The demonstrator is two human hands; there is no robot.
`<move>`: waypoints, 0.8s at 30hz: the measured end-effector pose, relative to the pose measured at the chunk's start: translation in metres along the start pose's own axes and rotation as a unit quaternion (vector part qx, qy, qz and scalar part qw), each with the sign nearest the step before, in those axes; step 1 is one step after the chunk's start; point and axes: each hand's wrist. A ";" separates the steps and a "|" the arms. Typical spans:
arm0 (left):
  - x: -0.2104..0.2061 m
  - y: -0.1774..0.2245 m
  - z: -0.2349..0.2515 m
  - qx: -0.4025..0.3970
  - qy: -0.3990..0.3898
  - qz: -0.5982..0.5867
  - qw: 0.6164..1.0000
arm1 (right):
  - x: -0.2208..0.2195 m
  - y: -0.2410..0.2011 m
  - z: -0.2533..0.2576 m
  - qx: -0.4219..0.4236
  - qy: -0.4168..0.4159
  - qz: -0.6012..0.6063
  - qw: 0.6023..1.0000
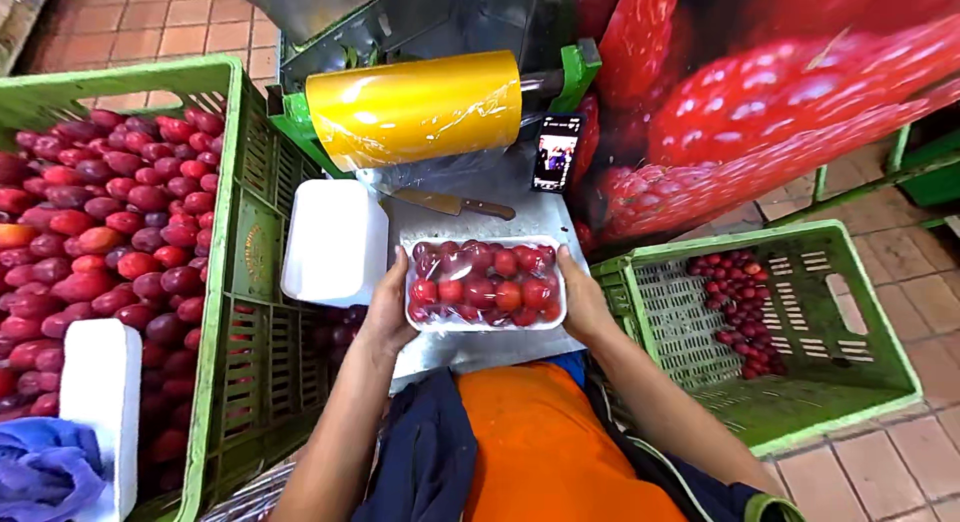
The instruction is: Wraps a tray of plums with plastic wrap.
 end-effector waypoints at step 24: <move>-0.027 -0.049 -0.035 0.053 -0.106 -0.132 0.984 | 0.039 -0.008 -0.062 -0.029 -0.232 -0.008 0.972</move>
Point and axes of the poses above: each hand's wrist, its own z-axis towards the middle knuckle, its own x-axis out of the back of the hand, y = z × x, and after that the axes turned 7 degrees about -z, right-handed
